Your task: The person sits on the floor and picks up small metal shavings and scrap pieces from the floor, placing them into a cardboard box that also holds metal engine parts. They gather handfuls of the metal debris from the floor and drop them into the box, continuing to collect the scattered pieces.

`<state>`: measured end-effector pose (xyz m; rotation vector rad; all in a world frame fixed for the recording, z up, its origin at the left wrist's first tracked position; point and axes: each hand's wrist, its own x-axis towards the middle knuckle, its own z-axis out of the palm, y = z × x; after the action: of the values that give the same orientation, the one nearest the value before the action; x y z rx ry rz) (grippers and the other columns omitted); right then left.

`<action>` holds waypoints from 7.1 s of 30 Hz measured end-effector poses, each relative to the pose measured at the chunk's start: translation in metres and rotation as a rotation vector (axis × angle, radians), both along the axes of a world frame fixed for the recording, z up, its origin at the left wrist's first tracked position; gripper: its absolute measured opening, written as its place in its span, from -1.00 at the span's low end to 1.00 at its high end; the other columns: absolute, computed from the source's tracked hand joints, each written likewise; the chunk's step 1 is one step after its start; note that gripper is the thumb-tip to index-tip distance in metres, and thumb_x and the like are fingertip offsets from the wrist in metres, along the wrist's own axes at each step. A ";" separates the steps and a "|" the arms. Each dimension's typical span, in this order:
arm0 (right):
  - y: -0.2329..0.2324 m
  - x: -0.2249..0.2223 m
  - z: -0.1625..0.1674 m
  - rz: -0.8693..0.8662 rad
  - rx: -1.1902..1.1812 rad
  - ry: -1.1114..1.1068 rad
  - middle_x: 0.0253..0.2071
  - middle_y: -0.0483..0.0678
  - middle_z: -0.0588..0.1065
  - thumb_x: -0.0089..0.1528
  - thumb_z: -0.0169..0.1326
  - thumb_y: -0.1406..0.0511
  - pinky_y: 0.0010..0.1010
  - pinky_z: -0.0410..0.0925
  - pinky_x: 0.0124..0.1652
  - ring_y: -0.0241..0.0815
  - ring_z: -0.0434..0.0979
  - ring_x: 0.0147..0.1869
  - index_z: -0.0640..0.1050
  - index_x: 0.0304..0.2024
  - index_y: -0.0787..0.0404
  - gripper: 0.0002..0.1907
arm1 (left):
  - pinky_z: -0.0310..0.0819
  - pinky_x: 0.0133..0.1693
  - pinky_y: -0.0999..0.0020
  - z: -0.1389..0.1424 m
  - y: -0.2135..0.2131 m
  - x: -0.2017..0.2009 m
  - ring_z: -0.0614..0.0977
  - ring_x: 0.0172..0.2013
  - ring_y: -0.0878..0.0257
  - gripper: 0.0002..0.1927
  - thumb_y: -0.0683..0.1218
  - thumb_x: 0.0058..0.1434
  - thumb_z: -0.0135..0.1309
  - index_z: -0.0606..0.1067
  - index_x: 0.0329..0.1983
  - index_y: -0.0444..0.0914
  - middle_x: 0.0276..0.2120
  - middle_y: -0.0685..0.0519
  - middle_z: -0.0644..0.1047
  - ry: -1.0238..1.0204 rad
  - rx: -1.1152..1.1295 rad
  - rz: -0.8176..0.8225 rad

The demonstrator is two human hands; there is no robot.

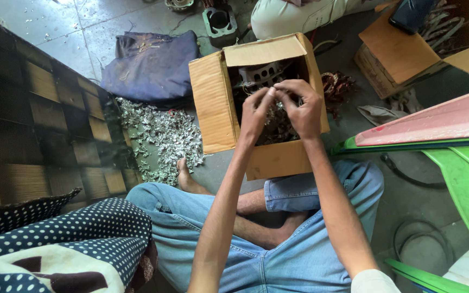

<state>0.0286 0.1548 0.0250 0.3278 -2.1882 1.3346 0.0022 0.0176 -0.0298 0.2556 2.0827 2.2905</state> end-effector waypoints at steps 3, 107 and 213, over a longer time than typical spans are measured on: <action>0.002 0.002 -0.002 -0.030 -0.171 -0.079 -0.16 -0.04 0.65 0.33 0.23 0.39 -0.44 0.48 -0.04 -0.23 0.66 -0.07 0.65 -0.04 0.26 -0.85 | 0.41 -0.24 0.36 0.011 -0.004 -0.002 0.52 -0.34 0.32 -0.54 0.09 0.51 -0.10 0.56 -0.28 -0.38 -0.39 0.04 0.56 0.106 0.182 0.046; -0.011 0.013 0.014 0.117 0.296 -0.003 -0.13 -0.01 0.57 0.21 0.30 0.38 -0.26 0.44 0.02 -0.01 0.58 0.01 0.66 -0.12 0.21 -0.81 | 0.45 -0.07 0.26 0.003 -0.002 -0.002 0.59 -0.17 0.14 -0.15 0.42 0.48 -0.50 0.54 -0.13 -0.36 -0.26 -0.08 0.59 0.156 0.084 0.094; -0.012 0.014 0.017 -0.037 0.176 -0.012 -0.26 -0.04 0.55 0.29 0.25 0.38 -0.38 0.39 -0.30 -0.20 0.56 -0.29 0.60 -0.10 0.23 -0.85 | 0.44 -0.06 0.28 0.001 0.001 -0.003 0.59 -0.18 0.19 -0.23 0.35 0.51 -0.47 0.53 -0.09 -0.37 -0.25 -0.06 0.59 0.200 0.019 0.081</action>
<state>0.0428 0.1426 0.0422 0.3443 -2.3153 1.1296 -0.0006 0.0184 -0.0288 0.4254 2.2017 2.4235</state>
